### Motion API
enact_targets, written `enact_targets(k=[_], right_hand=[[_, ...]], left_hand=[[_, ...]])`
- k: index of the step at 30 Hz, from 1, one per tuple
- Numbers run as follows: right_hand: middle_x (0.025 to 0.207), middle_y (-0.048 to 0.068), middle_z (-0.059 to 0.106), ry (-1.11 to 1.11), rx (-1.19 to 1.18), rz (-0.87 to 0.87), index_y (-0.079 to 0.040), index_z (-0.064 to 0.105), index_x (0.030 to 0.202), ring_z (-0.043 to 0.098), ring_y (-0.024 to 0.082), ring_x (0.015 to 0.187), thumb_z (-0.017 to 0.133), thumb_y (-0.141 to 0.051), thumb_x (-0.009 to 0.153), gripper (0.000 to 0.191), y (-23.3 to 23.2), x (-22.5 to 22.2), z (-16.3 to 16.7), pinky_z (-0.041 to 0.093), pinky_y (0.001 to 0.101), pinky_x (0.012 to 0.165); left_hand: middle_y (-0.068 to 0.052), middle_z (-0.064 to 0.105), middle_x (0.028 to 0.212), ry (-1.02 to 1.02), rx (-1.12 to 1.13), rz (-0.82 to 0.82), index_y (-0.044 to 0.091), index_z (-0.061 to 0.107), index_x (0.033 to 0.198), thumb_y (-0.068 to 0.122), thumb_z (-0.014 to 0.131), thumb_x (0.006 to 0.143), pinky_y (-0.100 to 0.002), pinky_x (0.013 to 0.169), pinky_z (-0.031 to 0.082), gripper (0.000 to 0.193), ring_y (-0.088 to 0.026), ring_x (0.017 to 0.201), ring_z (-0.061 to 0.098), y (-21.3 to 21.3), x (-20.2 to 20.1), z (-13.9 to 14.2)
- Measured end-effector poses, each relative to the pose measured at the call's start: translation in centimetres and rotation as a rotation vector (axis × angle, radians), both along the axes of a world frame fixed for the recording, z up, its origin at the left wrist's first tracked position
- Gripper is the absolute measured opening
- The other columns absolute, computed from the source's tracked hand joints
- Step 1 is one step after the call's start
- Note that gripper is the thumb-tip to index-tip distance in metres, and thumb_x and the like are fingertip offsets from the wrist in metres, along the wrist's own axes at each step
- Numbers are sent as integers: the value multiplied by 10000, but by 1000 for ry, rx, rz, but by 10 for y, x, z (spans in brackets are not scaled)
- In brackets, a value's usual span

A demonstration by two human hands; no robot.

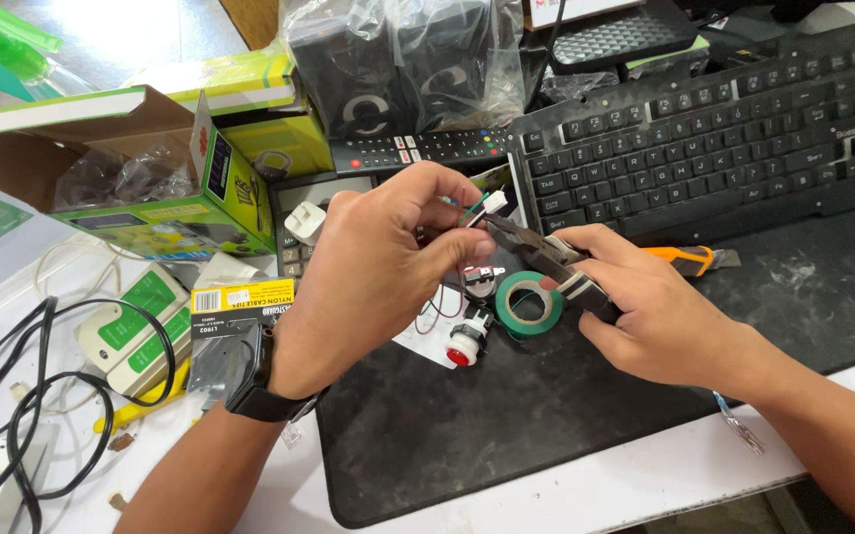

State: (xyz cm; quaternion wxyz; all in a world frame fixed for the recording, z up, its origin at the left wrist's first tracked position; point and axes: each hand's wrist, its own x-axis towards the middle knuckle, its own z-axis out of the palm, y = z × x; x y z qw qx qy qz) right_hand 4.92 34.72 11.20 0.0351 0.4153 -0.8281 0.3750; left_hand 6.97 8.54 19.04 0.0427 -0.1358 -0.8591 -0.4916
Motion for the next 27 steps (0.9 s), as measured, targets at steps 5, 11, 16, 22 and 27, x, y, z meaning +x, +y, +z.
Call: enact_targets(k=[5,11,16,22,27], right_hand=[[1320,169,589,-1,-21,-3,-68,681,1097,668,341,1099,658,63,696,423,-1,1,0,530,386,921],[1321,180,589,29,-23,-14,-58,685,1089,660,346,1110,661,61,691,416,-1,1,-2,525,387,922],[1310,174,592,-17,-33,-44,-43,690,1074,675,322,1084,650,66,704,388,-1,1,-3,540,371,892],[1303,169,603,-14,-47,-26,-35,690,1065,679,324,1078,648,72,706,378,0,2,-2,543,369,883],[1291,172,611,6,-55,-28,-31,685,1053,681,328,1069,651,73,701,368,0,3,-1,542,368,875]], left_hand=[[-49,808,851,107,3,-7,20,707,1040,115,796,870,-218,622,608,214,-67,733,785,1,1,-2],[-75,757,776,245,-92,21,23,695,983,133,809,867,-268,551,556,195,-136,639,746,1,4,-8],[-116,647,793,618,-298,16,35,609,965,115,762,956,-398,591,499,172,-308,706,670,5,10,-16],[-114,596,788,628,-393,-5,26,587,989,79,714,982,-407,545,478,138,-311,665,638,7,13,-21],[-98,572,787,643,-454,-16,25,584,1007,40,681,970,-399,541,481,105,-303,663,634,9,15,-22]])
